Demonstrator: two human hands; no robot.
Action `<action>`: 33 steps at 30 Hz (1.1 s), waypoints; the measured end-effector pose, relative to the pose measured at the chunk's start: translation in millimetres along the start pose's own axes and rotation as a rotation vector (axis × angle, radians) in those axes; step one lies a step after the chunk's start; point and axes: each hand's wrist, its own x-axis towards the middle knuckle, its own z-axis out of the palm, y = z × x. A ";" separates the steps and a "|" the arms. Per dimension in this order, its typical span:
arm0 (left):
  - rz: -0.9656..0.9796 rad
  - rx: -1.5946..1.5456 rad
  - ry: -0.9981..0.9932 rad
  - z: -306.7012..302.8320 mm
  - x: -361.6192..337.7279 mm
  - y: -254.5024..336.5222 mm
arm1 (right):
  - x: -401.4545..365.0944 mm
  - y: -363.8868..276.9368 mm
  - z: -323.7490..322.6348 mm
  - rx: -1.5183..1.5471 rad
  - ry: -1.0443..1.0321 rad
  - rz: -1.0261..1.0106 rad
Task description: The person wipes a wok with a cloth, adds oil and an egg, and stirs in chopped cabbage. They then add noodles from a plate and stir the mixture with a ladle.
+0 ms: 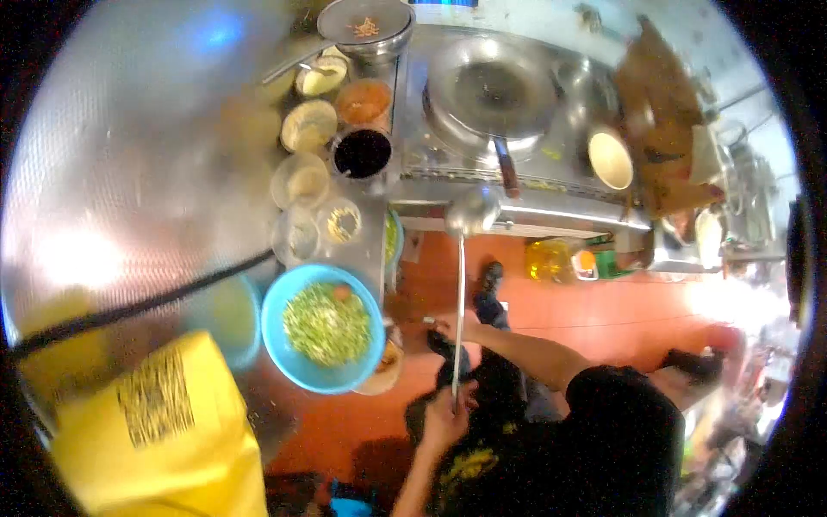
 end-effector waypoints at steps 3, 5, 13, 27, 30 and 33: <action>-0.212 -0.425 0.060 22.8 -32.2 -88.2 | 95.1 -36.0 58.6 0.044 -0.094 -0.169; -0.115 -0.459 0.154 20.3 -37.2 -73.5 | 124.5 -67.1 43.0 0.016 0.076 -0.304; -0.206 -0.784 0.211 2.2 0.4 -81.0 | 110.3 -83.2 28.7 0.227 0.025 -0.025; 0.470 0.193 -0.220 44.8 217.2 145.5 | -138.0 20.5 -409.3 1.167 0.589 -0.049; 0.306 -0.069 -0.132 45.8 289.2 165.5 | -173.9 73.1 -461.7 1.467 0.805 0.229; 0.365 0.046 0.312 32.1 372.7 133.9 | -183.9 126.4 -432.9 0.812 0.997 0.670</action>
